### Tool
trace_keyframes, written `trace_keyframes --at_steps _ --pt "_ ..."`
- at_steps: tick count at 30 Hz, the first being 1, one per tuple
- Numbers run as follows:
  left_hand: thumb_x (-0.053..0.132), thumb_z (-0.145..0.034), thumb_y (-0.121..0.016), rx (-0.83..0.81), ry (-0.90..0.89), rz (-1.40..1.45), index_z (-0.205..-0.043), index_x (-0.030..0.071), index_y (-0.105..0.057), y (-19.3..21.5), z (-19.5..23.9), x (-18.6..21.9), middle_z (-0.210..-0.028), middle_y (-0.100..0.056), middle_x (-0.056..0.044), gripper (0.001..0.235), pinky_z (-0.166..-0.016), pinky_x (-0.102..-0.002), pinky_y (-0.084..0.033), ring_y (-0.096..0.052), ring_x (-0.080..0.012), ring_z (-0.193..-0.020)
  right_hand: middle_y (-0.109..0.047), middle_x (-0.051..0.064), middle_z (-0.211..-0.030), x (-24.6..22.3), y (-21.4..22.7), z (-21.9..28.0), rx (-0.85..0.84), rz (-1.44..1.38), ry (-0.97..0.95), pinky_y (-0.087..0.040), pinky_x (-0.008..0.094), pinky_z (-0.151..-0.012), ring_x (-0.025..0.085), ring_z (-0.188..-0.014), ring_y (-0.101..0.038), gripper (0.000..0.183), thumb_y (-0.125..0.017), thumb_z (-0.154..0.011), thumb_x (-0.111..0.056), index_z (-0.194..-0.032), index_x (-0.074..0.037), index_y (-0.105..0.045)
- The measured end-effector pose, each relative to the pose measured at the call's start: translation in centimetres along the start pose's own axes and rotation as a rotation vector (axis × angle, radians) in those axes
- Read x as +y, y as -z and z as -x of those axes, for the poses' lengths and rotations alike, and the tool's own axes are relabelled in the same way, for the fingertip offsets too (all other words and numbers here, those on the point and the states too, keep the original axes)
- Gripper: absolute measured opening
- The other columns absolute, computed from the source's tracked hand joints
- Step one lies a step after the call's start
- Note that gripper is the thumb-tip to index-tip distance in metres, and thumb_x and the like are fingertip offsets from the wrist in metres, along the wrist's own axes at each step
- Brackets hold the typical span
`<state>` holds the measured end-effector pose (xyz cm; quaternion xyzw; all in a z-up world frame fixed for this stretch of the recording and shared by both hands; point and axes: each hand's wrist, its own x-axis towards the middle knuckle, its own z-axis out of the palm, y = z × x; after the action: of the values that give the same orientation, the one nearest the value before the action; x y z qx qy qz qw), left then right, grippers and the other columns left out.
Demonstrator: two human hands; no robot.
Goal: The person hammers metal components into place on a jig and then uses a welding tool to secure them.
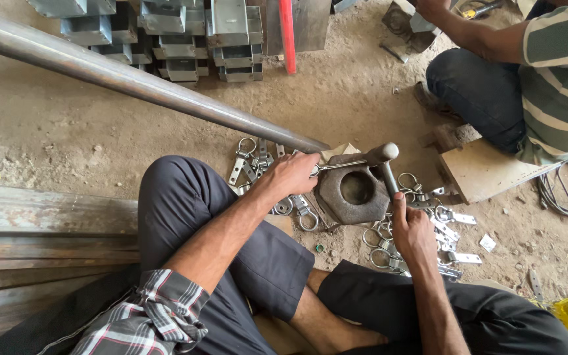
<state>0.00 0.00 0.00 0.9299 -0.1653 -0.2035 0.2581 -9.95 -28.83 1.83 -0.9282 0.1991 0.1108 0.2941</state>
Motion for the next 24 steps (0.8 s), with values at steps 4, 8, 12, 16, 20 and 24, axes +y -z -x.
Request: trace_keyframes --at_steps 4,8,12,16,20,24 --pt "0.015 -0.088 -0.067 -0.019 0.006 0.001 -0.122 -0.003 -0.059 0.3 0.2 0.3 -0.104 -0.073 -0.023 0.039 -0.072 -0.043 -0.064 -0.076 -0.0301 -0.084 -0.056 0.011 -0.051 0.0 0.0 0.0 -0.002 0.004 0.006 -0.038 0.044 -0.047 0.020 -0.046 -0.048 0.092 -0.028 -0.102 -0.072 -0.071 0.002 -0.072" --pt "0.013 -0.089 -0.065 -0.049 0.034 0.017 -0.122 -0.004 -0.058 0.4 0.3 0.4 -0.101 -0.073 -0.023 0.038 -0.069 -0.043 -0.065 -0.075 -0.0291 -0.081 -0.058 0.013 -0.052 -0.1 0.0 0.1 0.000 -0.014 0.032 -0.042 0.044 -0.049 0.022 -0.047 -0.052 0.091 -0.028 -0.102 -0.071 -0.069 0.002 -0.071" --pt "0.013 -0.089 -0.066 -0.046 0.028 -0.014 -0.120 -0.004 -0.059 0.3 0.1 0.3 -0.100 -0.072 -0.022 0.037 -0.070 -0.044 -0.063 -0.074 -0.0284 -0.081 -0.060 0.015 -0.052 -0.3 0.0 0.2 0.001 -0.035 0.033 -0.045 0.044 -0.051 0.023 -0.048 -0.057 0.089 -0.028 -0.101 -0.070 -0.070 0.001 -0.071" --pt "0.013 -0.089 -0.066 -0.062 0.040 -0.004 -0.123 -0.004 -0.058 0.0 -0.1 0.1 -0.102 -0.072 -0.023 0.039 -0.070 -0.043 -0.064 -0.075 -0.0289 -0.081 -0.060 0.015 -0.053 -0.2 -0.1 0.1 0.000 -0.019 0.034 -0.044 0.045 -0.051 0.024 -0.048 -0.056 0.090 -0.028 -0.103 -0.070 -0.068 0.003 -0.070" --pt "0.014 -0.088 -0.068 -0.038 0.019 0.002 -0.122 -0.005 -0.059 -0.3 -0.3 -0.1 -0.102 -0.072 -0.023 0.039 -0.071 -0.043 -0.064 -0.074 -0.0294 -0.082 -0.060 0.015 -0.054 0.0 -0.2 0.0 -0.012 -0.024 0.031 -0.044 0.045 -0.050 0.024 -0.048 -0.055 0.089 -0.027 -0.102 -0.069 -0.068 0.001 -0.069" --pt "0.020 -0.087 -0.070 -0.001 -0.021 -0.018 -0.124 -0.002 -0.060 -0.6 -0.3 -0.6 -0.107 -0.073 -0.023 0.045 -0.080 -0.045 -0.063 -0.074 -0.0317 -0.090 -0.060 0.014 -0.053 0.2 -0.3 -0.2 -0.014 -0.021 0.036 -0.044 0.044 -0.049 0.022 -0.048 -0.055 0.089 -0.027 -0.103 -0.070 -0.067 0.001 -0.069"
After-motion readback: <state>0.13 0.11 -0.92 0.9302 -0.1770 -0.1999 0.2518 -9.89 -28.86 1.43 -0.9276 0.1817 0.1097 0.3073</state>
